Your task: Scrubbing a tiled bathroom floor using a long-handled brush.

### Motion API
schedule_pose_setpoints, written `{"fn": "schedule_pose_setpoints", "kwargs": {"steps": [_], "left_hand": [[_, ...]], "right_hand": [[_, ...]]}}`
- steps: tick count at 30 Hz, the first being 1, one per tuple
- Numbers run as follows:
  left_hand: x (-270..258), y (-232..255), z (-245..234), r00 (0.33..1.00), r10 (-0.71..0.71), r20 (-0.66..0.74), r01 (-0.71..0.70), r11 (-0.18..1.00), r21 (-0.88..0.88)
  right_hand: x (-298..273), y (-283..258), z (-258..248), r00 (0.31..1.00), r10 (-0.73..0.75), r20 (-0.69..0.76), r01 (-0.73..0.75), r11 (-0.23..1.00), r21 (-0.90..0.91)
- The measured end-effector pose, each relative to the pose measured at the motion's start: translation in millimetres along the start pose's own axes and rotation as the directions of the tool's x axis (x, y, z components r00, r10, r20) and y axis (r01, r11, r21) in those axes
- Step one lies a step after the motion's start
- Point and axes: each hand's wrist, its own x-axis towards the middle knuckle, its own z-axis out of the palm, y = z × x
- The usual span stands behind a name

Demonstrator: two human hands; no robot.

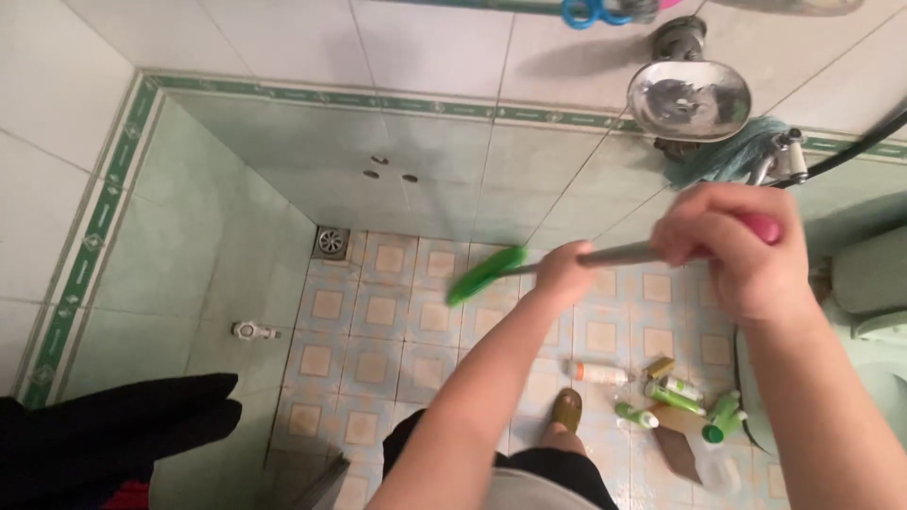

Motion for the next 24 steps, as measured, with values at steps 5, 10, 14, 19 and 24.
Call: {"fn": "schedule_pose_setpoints", "kwargs": {"steps": [5,10,14,19,24], "left_hand": [[11,30,-35,0.971,0.011,0.238,-0.043,0.99,0.133],[8,-67,-68,0.987,-0.035,0.157,0.006,0.983,0.185],[4,-195,-116,0.995,0.001,-0.103,0.039,0.921,0.387],[-16,-190,-150,0.965,-0.099,-0.244,0.199,0.881,0.429],[15,-122,-115,0.939,0.04,-0.343,0.07,0.95,0.305]], "right_hand": [[-6,44,-21,0.98,-0.168,-0.106,0.19,0.947,0.258],[-1,95,24,0.972,-0.231,-0.05,0.233,0.904,0.358],[-4,132,107,0.966,-0.147,0.213,0.101,0.972,0.214],[6,95,144,0.931,-0.123,0.345,0.088,0.989,0.117],[39,49,95,0.999,0.033,-0.028,-0.027,0.98,0.198]]}}
